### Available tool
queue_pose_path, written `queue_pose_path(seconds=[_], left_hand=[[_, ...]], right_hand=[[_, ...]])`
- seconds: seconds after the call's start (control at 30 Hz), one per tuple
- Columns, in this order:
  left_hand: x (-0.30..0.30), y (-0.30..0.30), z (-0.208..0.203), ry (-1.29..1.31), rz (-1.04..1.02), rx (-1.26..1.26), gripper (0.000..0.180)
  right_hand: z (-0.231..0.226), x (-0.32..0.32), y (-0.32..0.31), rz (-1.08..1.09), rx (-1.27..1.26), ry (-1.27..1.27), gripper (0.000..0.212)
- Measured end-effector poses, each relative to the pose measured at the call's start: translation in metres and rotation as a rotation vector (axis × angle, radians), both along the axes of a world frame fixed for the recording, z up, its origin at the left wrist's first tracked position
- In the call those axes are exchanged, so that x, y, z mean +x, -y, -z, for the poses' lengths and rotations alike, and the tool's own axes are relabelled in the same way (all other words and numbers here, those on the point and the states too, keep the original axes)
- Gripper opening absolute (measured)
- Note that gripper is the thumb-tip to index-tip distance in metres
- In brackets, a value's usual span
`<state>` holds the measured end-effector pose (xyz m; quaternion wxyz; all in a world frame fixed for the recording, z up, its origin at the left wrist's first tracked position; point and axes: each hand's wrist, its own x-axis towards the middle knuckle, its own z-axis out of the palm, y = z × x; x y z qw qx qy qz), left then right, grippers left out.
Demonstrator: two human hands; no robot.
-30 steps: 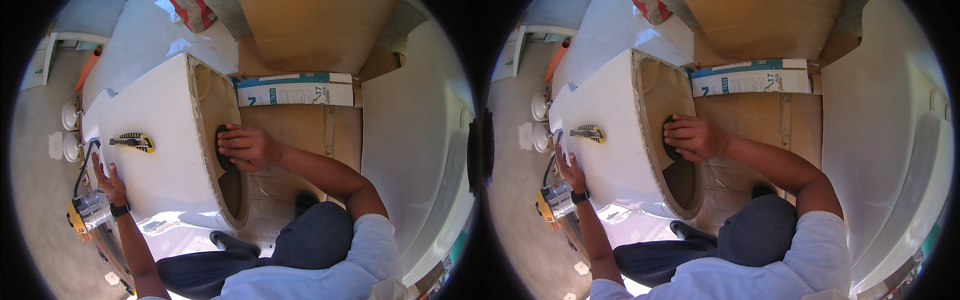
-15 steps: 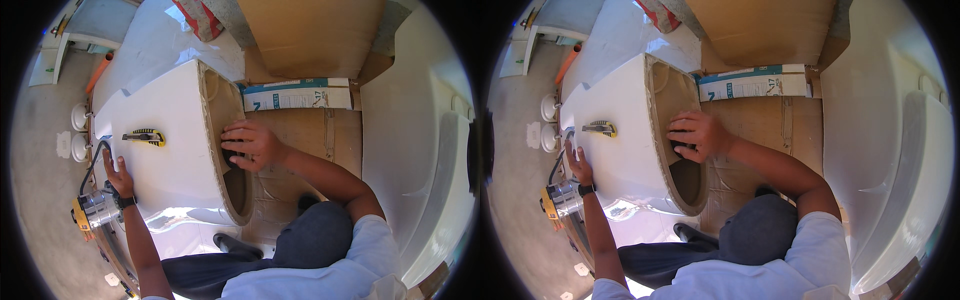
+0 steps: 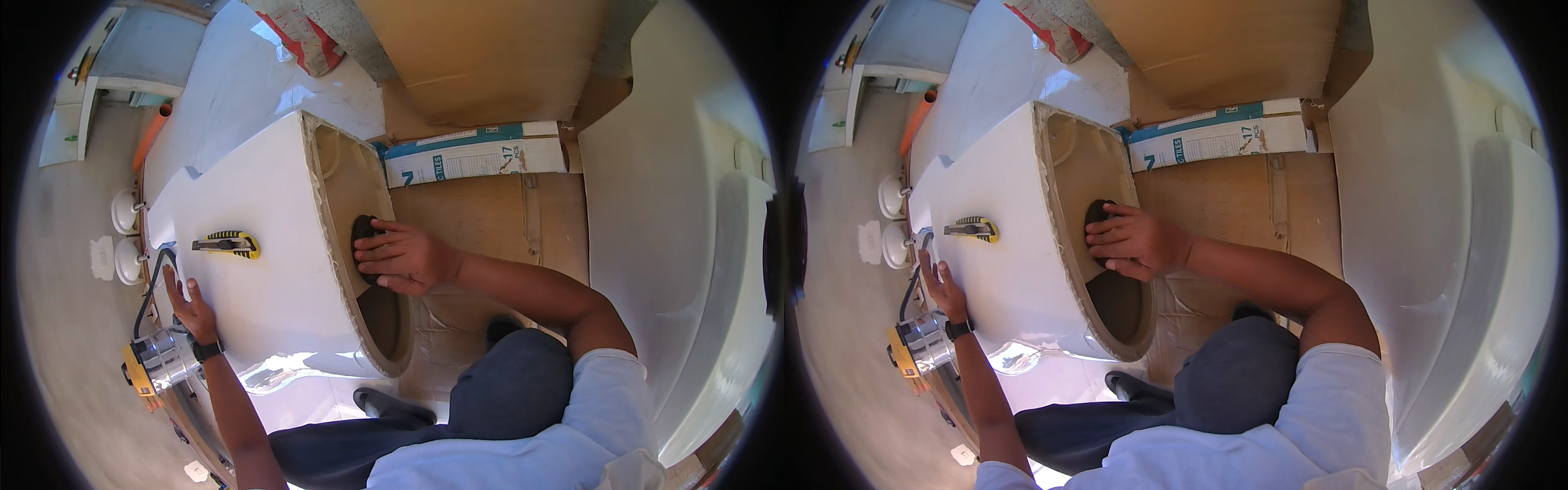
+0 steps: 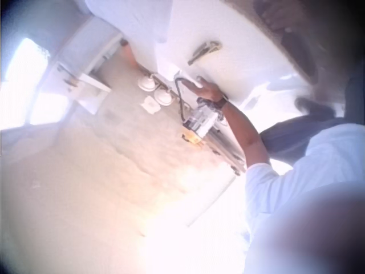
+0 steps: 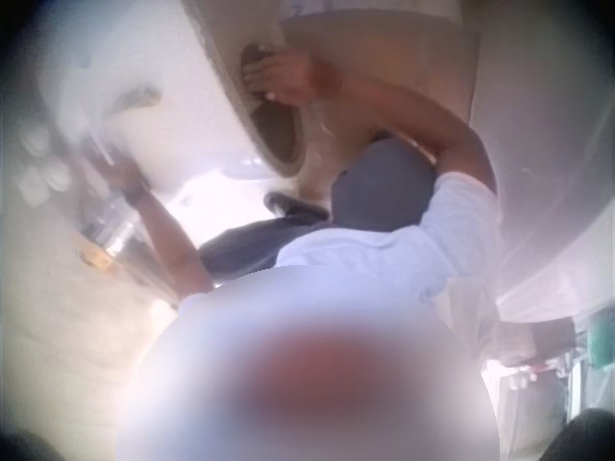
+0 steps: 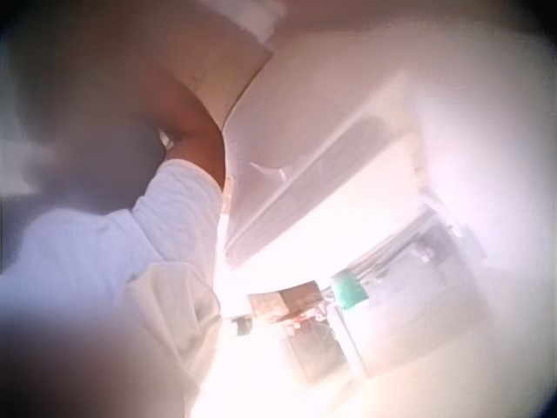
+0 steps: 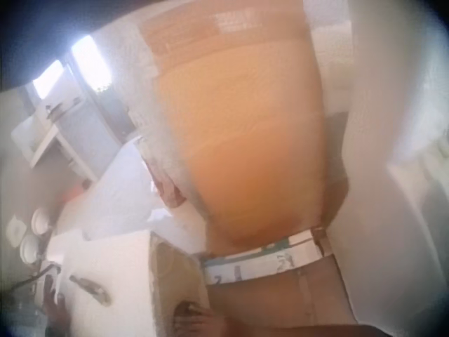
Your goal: The person prepares a new toilet for installation by removing packaging, positioning the unit on cardboard, and installing a black wax ring into the outlet. The person uses a utility knife to cut away protective material and cardboard.
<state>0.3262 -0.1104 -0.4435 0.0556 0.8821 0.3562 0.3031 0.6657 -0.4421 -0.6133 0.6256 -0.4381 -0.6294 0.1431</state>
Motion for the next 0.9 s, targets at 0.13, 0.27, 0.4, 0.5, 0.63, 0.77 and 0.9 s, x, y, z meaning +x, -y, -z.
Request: queue_pose_path(seconds=[0.13,0.27,0.4,0.5,0.63,0.77,0.9], left_hand=[[-0.001,-0.003,0.000,0.003,-0.017,-0.017,0.075],[-0.002,-0.002,0.000,-0.016,-0.029,-0.025,0.077],[0.000,-0.001,-0.001,-0.023,-0.004,-0.032,0.079],[-0.001,-0.002,-0.001,-0.028,-0.037,-0.034,0.082],[-0.005,-0.005,0.000,-0.037,-0.033,-0.033,0.084],[-0.008,-0.007,-0.001,-0.042,-0.035,-0.050,0.084],[-0.008,-0.007,-0.001,-0.060,-0.045,-0.072,0.083]], right_hand=[[0.000,0.010,-0.003,-0.172,-0.172,-1.016,0.036],[0.038,0.030,-0.033,0.108,-0.348,-0.961,0.037],[0.072,0.030,-0.058,0.019,-0.737,-0.892,0.027],[0.079,0.020,-0.066,-0.046,-0.771,-1.006,0.025],[0.075,0.011,-0.060,-0.001,-0.696,-0.874,0.026],[0.069,0.008,-0.049,0.072,-0.640,-0.647,0.027],[0.051,-0.011,-0.039,0.245,-0.516,-0.703,0.032]])
